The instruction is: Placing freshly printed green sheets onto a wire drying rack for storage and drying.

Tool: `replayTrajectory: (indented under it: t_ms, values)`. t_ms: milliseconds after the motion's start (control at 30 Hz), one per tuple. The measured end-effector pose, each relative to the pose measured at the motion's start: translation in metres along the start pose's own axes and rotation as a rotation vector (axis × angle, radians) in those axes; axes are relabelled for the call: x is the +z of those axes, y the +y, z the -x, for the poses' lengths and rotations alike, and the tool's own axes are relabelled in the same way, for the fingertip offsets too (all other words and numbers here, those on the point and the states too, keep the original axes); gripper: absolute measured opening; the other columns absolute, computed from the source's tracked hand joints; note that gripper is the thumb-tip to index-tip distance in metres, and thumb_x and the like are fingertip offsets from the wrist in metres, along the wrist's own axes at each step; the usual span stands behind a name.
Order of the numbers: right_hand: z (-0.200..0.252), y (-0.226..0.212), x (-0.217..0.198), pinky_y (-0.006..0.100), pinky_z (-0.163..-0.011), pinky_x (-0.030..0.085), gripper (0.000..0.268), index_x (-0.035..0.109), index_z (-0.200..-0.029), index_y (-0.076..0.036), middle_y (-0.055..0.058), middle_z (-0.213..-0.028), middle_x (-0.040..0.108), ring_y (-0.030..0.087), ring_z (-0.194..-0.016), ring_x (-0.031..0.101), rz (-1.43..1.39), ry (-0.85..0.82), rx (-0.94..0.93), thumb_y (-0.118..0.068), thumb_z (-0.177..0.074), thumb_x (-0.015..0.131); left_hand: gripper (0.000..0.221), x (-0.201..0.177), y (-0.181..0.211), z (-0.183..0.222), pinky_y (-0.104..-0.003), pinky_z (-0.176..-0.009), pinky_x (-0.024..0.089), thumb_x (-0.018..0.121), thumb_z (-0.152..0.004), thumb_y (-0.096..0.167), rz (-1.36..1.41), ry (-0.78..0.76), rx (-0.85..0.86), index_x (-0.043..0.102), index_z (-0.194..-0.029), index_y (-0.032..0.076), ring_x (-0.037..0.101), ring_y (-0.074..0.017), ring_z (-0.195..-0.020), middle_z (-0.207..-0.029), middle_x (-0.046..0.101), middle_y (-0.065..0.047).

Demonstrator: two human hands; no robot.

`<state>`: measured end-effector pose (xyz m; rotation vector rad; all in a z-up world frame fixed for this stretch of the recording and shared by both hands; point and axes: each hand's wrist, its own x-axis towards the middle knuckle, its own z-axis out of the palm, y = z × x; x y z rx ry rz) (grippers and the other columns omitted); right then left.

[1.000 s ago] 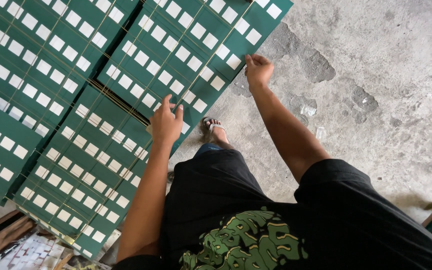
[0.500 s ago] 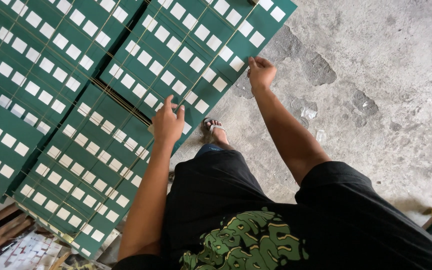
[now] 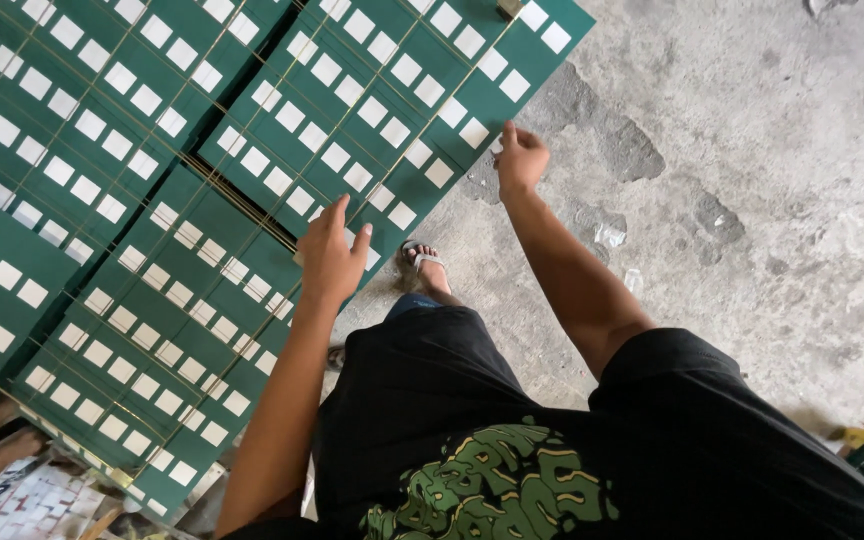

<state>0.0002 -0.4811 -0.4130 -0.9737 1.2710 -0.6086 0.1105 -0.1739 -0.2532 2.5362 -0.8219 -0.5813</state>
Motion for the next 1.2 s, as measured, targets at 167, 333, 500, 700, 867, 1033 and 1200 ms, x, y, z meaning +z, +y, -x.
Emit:
replayTrajectory:
  t_ms: [167,333,500,700,867,1033,1200]
  values:
    - [0.068,0.032,-0.012,0.034,-0.066,0.050,0.031,0.067,-0.099,0.004,0.011,-0.081,0.070,0.014,-0.073,0.057,0.430,-0.028,-0.358,-0.027,-0.103,0.069,0.056,-0.074,0.017,0.068,-0.052,-0.106,0.041,0.068,-0.097,0.024,0.074,0.098,0.282,0.052,-0.146,0.002,0.055,-0.0428,-0.131,-0.151,0.053,-0.023]
    - [0.207,0.011,-0.022,0.030,-0.067,0.053,0.016,0.068,-0.099,0.000,0.008,-0.081,0.072,0.013,-0.075,0.064,0.485,-0.675,-0.310,-0.016,-0.099,0.067,0.048,-0.105,0.004,0.169,-0.050,-0.105,0.045,0.067,-0.095,0.019,0.178,0.157,0.054,0.058,-0.139,0.005,0.059,-0.0402,-0.128,-0.148,0.057,-0.020]
    - [0.255,-0.002,-0.006,0.036,-0.073,0.058,0.016,0.069,-0.104,0.000,0.013,-0.086,0.074,0.020,-0.079,0.073,0.732,-1.307,-0.138,-0.016,-0.100,0.070,0.042,-0.091,-0.014,0.260,-0.048,-0.108,0.044,0.066,-0.096,0.017,0.260,0.372,-0.324,0.060,-0.136,0.006,0.057,-0.0415,-0.130,-0.145,0.060,-0.018]
    - [0.277,-0.049,0.062,0.038,-0.087,0.061,0.011,0.072,-0.109,-0.005,0.010,-0.104,0.075,0.022,-0.097,0.074,0.789,-1.843,-0.490,-0.009,-0.100,0.066,0.035,-0.090,-0.012,0.326,-0.045,-0.112,0.045,0.060,-0.099,0.015,0.457,0.801,-0.704,0.064,-0.133,0.008,0.059,-0.0355,-0.135,-0.146,0.062,-0.013]
    - [0.334,-0.099,0.143,0.040,-0.071,0.058,0.012,0.076,-0.104,-0.006,0.009,-0.114,0.071,0.025,-0.090,0.072,0.731,-1.874,-0.942,-0.003,-0.095,0.068,0.037,-0.102,-0.028,0.370,-0.047,-0.112,0.037,0.068,-0.093,0.014,0.070,0.902,-0.646,0.064,-0.129,0.006,0.056,-0.0346,-0.130,-0.142,0.061,-0.014]
    - [0.435,-0.118,0.191,0.030,-0.063,0.056,0.013,0.075,-0.104,-0.004,0.010,-0.124,0.071,0.019,-0.090,0.072,0.573,-1.718,-1.004,-0.001,-0.091,0.073,0.034,-0.108,-0.067,0.407,-0.051,-0.112,0.033,0.067,-0.090,0.015,-0.029,0.940,-0.702,0.067,-0.123,0.005,0.055,-0.0301,-0.130,-0.142,0.061,-0.012]
    - [0.534,-0.096,0.192,0.028,-0.072,0.057,0.021,0.073,-0.115,-0.004,0.010,-0.122,0.073,0.018,-0.104,0.071,0.464,-1.671,-1.031,0.000,-0.094,0.071,0.030,-0.136,-0.096,0.453,-0.053,-0.113,0.029,0.065,-0.098,0.018,-0.013,1.001,-0.604,0.067,-0.124,0.004,0.048,-0.0325,-0.138,-0.145,0.056,-0.015]
